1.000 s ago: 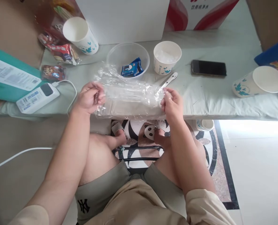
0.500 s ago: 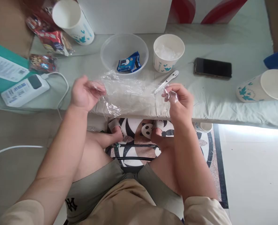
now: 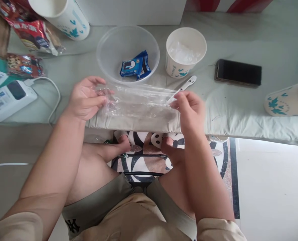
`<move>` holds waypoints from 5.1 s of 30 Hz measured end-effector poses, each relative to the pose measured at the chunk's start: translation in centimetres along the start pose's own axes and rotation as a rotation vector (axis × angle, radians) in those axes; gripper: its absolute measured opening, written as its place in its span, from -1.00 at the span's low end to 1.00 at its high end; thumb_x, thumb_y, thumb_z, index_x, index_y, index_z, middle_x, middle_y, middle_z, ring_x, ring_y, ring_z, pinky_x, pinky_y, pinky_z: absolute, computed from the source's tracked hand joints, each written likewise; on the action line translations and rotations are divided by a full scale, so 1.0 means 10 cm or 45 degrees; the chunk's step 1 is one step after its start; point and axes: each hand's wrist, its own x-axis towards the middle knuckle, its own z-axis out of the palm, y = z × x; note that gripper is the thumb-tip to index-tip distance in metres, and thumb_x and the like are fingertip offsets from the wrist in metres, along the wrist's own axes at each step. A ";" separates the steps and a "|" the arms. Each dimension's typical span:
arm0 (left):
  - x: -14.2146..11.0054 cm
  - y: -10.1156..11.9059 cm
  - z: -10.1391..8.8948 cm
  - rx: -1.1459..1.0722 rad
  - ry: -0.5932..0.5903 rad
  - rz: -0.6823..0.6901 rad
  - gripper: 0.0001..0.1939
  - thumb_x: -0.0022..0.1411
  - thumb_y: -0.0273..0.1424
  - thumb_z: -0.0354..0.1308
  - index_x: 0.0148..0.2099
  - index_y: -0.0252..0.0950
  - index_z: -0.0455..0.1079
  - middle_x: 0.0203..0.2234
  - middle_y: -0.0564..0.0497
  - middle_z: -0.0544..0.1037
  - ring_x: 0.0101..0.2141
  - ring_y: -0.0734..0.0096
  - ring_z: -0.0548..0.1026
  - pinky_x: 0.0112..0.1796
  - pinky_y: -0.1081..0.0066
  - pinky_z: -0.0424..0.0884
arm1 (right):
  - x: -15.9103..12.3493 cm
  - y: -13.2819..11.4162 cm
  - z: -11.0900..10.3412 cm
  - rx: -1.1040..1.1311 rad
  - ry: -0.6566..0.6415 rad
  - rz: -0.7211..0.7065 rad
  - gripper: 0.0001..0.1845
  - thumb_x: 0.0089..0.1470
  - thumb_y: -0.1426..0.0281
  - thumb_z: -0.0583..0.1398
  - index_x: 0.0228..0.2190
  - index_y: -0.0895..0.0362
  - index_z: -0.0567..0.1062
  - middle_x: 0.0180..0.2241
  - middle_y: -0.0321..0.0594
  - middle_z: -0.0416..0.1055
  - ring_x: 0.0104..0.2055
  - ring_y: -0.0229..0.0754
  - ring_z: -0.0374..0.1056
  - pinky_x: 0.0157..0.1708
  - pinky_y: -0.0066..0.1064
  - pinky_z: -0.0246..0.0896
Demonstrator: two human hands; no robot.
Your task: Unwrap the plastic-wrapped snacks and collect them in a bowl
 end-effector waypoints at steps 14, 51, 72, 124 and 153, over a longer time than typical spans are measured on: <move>-0.23 0.15 -0.21 -0.139 -0.217 -0.219 -0.42 -0.33 -0.66 0.18 -0.16 -0.22 0.52 -0.03 -0.08 0.59 -0.43 0.45 0.47 -0.76 0.55 -0.20 | -0.11 -0.03 -0.04 -0.185 0.063 -0.333 -0.81 0.09 0.36 0.25 -0.20 0.04 0.52 -0.22 -0.22 0.45 -0.19 -0.22 0.41 -0.11 -0.28 0.38; -0.30 -0.28 0.17 0.474 -0.172 0.450 -0.63 0.29 -0.17 0.12 -0.46 -0.27 0.53 -0.51 -0.05 0.58 -0.41 0.36 0.53 -0.33 0.34 0.47 | -0.33 0.08 0.26 0.086 -0.508 -0.076 -0.63 0.27 0.16 0.09 -0.37 0.07 0.60 -0.16 -0.16 0.52 -0.11 -0.16 0.43 -0.08 -0.27 0.35; -0.32 -0.41 0.18 0.171 -0.445 0.202 -0.16 -0.06 0.09 0.50 0.21 0.04 0.29 0.06 -0.07 0.52 0.07 0.06 0.58 0.03 0.10 0.57 | -0.37 0.05 0.40 -0.046 -0.259 0.024 -0.84 0.13 0.36 0.25 -0.38 0.05 0.33 -0.40 -0.39 0.46 -0.43 -0.34 0.45 -0.40 -0.41 0.32; -0.37 -0.08 0.15 -0.069 -0.484 -0.131 -0.72 0.00 -0.14 0.45 -0.36 -0.14 0.47 -0.78 0.20 0.28 -0.80 0.57 0.20 -0.77 0.50 0.12 | -0.43 0.01 0.35 0.314 -0.493 0.254 -0.95 0.08 0.33 0.22 -0.40 0.03 0.44 -0.56 -0.40 0.21 -0.57 -0.33 0.10 -0.56 -0.44 0.04; -0.49 -0.33 0.51 -0.159 -0.507 -0.131 -0.68 0.04 -0.19 0.50 -0.28 -0.26 0.52 -0.47 0.08 0.52 -0.49 0.50 0.44 -0.44 0.47 0.40 | -0.53 0.05 0.42 0.039 -0.564 0.059 -0.57 -0.02 0.20 0.42 -0.17 0.06 0.42 -0.23 -0.24 0.43 -0.20 -0.21 0.38 -0.21 -0.34 0.32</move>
